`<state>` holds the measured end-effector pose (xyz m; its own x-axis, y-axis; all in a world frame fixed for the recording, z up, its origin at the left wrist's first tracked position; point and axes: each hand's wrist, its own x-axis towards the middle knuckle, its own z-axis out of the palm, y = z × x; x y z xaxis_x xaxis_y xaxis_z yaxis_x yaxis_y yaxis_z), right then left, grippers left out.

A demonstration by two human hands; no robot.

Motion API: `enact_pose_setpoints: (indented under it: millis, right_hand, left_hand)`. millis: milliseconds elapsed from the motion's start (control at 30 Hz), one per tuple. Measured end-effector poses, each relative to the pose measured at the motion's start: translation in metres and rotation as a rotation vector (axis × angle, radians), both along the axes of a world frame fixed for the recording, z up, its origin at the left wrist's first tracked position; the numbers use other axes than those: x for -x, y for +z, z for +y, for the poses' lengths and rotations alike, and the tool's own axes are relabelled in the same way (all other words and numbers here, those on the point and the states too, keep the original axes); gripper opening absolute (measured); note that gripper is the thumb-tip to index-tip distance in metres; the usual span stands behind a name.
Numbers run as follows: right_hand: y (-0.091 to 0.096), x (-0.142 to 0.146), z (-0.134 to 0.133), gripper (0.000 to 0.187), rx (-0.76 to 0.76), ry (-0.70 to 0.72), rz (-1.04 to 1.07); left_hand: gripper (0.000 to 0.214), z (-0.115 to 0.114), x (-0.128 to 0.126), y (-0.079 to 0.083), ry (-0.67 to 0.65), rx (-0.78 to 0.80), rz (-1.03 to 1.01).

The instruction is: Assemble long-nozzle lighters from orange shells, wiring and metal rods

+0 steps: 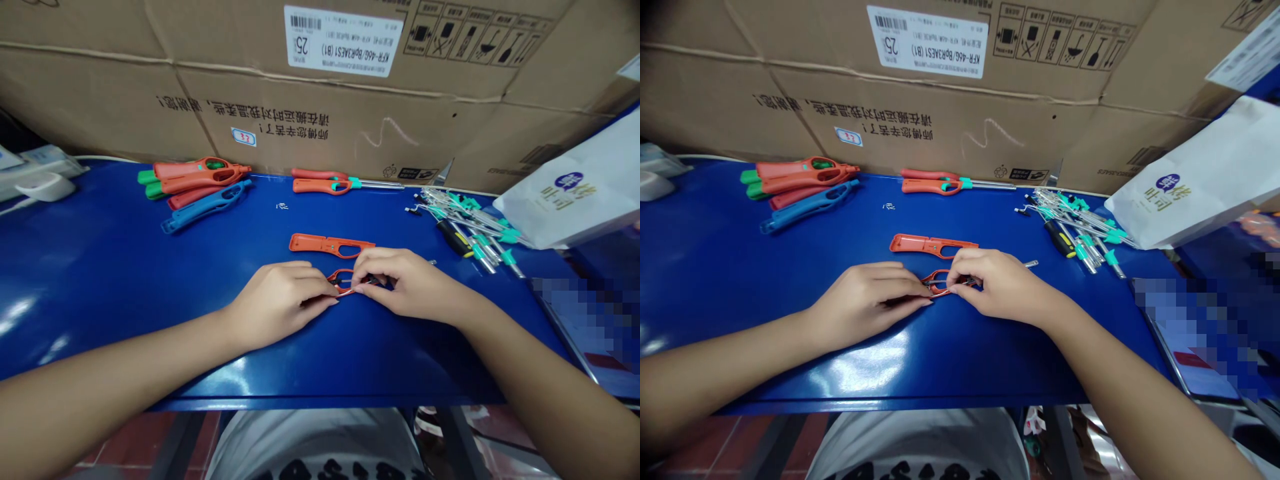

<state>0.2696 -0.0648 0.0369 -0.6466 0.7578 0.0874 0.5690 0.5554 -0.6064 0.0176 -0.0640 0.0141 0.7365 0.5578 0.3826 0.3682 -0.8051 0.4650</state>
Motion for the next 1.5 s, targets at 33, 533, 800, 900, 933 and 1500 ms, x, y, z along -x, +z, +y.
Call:
enact_pose_setpoints:
  millis: [33,533,800,900,933,1500]
  right_hand:
    - [-0.0002,-0.0004,0.0000,0.008,-0.004,-0.001,0.000]
    - [0.0037,-0.0035,-0.0013,0.012,-0.005,0.029,0.033]
    - [0.0033,-0.0046,0.0010,0.013,-0.009,0.012,0.048]
    - [0.0014,-0.0037,0.0016,0.012,-0.016,0.015,0.047]
    - [0.0007,-0.0032,0.0016,0.012,-0.017,0.013,0.046]
    - [0.0005,-0.0045,0.0018,0.014,-0.034,0.035,0.018]
  left_hand:
    - [0.012,-0.0001,0.0000,0.0002,0.003,-0.001,-0.004]
    - [0.013,0.0004,-0.0010,0.0019,0.009,0.036,0.011]
    - [0.015,0.0010,-0.0001,0.0023,0.003,0.060,0.040]
    - [0.015,0.0008,0.0001,0.0021,0.004,0.059,0.038]
    - [0.015,0.0007,0.0001,0.0021,0.005,0.060,0.037]
    - [0.015,0.0004,-0.0002,0.0013,0.004,0.060,0.031]
